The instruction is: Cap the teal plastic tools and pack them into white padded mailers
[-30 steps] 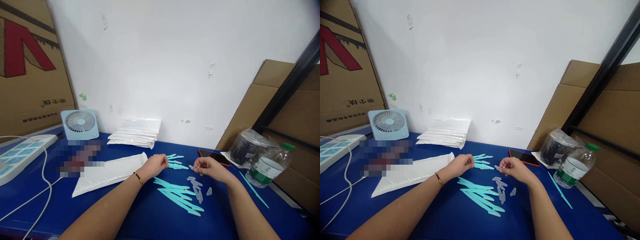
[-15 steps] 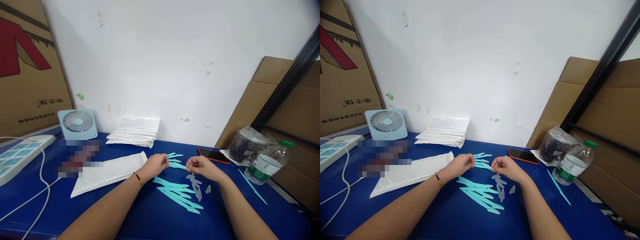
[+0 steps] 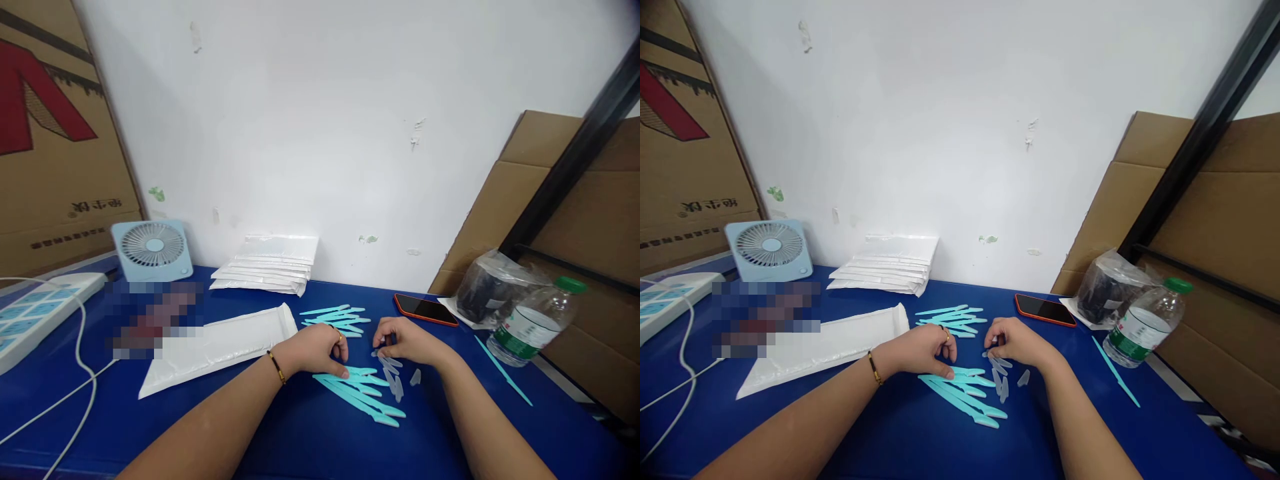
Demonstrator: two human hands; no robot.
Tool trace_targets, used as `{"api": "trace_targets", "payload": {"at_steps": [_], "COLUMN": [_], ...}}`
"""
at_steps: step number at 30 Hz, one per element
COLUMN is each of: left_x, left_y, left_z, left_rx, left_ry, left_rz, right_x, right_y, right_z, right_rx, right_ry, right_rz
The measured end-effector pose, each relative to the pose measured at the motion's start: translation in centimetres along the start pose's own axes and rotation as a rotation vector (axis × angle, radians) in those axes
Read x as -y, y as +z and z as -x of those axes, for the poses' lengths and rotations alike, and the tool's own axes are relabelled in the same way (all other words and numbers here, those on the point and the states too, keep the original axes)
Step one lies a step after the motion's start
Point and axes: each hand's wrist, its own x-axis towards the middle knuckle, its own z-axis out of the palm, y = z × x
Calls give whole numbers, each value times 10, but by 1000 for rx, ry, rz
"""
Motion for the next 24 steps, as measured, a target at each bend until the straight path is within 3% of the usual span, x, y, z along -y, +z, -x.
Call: {"api": "trace_targets", "payload": {"at_steps": [6,13,18,24], "left_x": [0,5,10,20], "left_y": [9,10,11,14], "left_z": [-3,-7,-12,-16], "left_rx": [16,-215,-209,-215], "left_ry": [-54,-46,-103,-108], "left_rz": [-34,-263,-243,-178], "right_x": [1,-7,-14,-9], "right_y": [14,12,9,11], "right_z": [-11,-14,-11,-10], "right_rx": [-41,-131,-99,-8], "right_ry": [-2,-35,-5,-56], "right_rz": [166,292,259,50]}}
